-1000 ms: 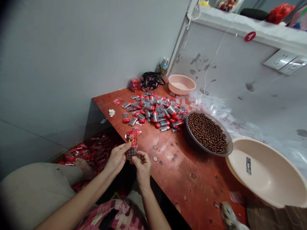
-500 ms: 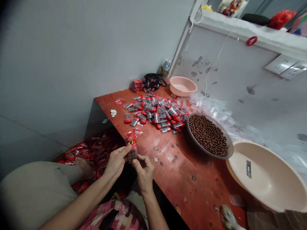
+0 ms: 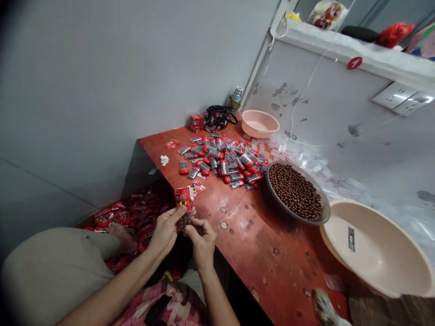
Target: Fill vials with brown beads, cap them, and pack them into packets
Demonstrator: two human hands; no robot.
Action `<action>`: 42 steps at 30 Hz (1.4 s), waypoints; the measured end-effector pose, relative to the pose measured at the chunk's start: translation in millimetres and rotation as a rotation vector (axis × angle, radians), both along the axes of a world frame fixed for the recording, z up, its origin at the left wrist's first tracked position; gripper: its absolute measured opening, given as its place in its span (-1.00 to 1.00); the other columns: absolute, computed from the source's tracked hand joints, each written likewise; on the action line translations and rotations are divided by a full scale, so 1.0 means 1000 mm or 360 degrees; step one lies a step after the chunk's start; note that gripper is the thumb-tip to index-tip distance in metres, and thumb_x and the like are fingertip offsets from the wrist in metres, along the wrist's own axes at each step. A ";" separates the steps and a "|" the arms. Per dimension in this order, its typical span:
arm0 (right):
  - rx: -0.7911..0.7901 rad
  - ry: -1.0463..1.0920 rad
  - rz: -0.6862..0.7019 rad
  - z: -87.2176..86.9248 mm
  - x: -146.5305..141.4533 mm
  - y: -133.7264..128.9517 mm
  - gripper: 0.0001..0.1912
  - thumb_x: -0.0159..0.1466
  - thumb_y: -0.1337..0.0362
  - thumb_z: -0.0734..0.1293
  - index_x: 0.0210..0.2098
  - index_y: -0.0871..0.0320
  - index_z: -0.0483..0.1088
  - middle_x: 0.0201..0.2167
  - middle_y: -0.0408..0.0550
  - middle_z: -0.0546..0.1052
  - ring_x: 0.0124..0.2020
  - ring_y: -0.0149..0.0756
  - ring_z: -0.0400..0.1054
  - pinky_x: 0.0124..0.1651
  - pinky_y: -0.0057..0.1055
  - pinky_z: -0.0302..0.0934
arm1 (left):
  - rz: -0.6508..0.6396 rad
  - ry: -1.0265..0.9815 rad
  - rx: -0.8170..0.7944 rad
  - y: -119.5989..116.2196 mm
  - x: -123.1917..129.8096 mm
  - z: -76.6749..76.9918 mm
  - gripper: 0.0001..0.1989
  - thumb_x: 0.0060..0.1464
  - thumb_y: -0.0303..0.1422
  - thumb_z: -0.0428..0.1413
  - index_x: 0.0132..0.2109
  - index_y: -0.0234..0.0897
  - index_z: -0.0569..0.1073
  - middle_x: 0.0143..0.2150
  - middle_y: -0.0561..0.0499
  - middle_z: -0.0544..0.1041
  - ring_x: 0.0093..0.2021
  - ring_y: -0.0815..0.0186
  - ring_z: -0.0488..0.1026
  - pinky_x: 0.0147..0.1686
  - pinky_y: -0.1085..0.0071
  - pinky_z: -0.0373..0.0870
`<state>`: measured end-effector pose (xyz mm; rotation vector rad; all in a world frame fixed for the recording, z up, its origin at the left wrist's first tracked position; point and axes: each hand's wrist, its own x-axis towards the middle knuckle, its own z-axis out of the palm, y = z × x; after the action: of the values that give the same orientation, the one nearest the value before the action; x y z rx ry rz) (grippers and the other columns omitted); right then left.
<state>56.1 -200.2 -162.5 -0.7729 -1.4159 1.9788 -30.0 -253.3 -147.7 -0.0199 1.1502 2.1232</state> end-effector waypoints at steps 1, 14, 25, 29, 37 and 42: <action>-0.0076 0.0033 0.0003 -0.001 -0.001 0.001 -0.85 0.00 0.34 0.39 -0.39 0.19 0.42 -0.52 -0.14 0.47 -0.53 -0.40 0.32 -0.42 -0.43 0.24 | -0.0029 -0.0011 0.0027 -0.001 0.000 0.000 -0.71 -0.14 -0.25 0.17 -0.35 -0.46 0.50 -0.61 -0.02 0.47 -0.68 0.42 0.30 -0.68 0.49 0.20; -0.0280 0.0031 0.0121 0.002 -0.006 0.002 -0.74 0.06 0.25 0.36 -0.24 0.18 0.39 -0.30 -0.06 0.47 -0.34 -0.33 0.37 -0.33 -0.42 0.31 | 0.0008 -0.0056 0.0066 0.001 -0.008 -0.003 -0.79 -0.20 -0.30 0.21 -0.47 -0.42 0.47 -0.59 0.05 0.44 -0.62 0.46 0.30 -0.58 0.51 0.22; 0.0002 -0.0093 0.0094 0.004 0.000 0.007 -0.82 0.08 0.28 0.33 -0.31 0.20 0.42 -0.42 -0.10 0.49 -0.50 -0.40 0.34 -0.40 -0.43 0.29 | -0.0211 -0.0107 0.0132 -0.003 -0.012 -0.006 -0.77 -0.13 -0.32 0.18 -0.38 -0.46 0.49 -0.45 -0.11 0.51 -0.52 0.37 0.38 -0.50 0.44 0.33; 0.0164 -0.0115 0.0008 0.001 0.000 0.003 -0.82 0.10 0.28 0.32 -0.29 0.19 0.42 -0.41 -0.11 0.49 -0.46 -0.39 0.34 -0.37 -0.43 0.28 | -0.0192 0.0015 -0.0006 -0.002 -0.012 -0.009 -0.76 -0.19 -0.31 0.21 -0.41 -0.47 0.49 -0.51 -0.08 0.49 -0.56 0.37 0.37 -0.56 0.45 0.31; 0.0538 -0.0257 -0.0046 -0.012 0.005 0.002 -0.77 0.13 0.27 0.28 -0.21 0.15 0.42 -0.33 -0.05 0.51 -0.34 -0.30 0.37 -0.24 -0.35 0.27 | 0.0089 -0.0011 -0.0089 0.002 0.002 -0.024 -0.78 -0.17 -0.29 0.19 -0.43 -0.41 0.48 -0.52 0.00 0.48 -0.57 0.42 0.35 -0.54 0.49 0.30; 0.0529 -0.0244 -0.0037 -0.012 0.006 0.000 -0.78 0.11 0.28 0.31 -0.23 0.14 0.43 -0.32 -0.05 0.50 -0.31 -0.28 0.37 -0.20 -0.33 0.27 | 0.0023 -0.0058 0.0003 0.001 0.003 -0.020 -0.75 -0.17 -0.30 0.20 -0.34 -0.43 0.50 -0.43 -0.08 0.53 -0.46 0.34 0.43 -0.44 0.44 0.35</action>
<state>62.5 -200.4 -174.3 -0.7945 -1.7594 1.6345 -26.7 -252.7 -167.5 -0.0660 1.1301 2.1276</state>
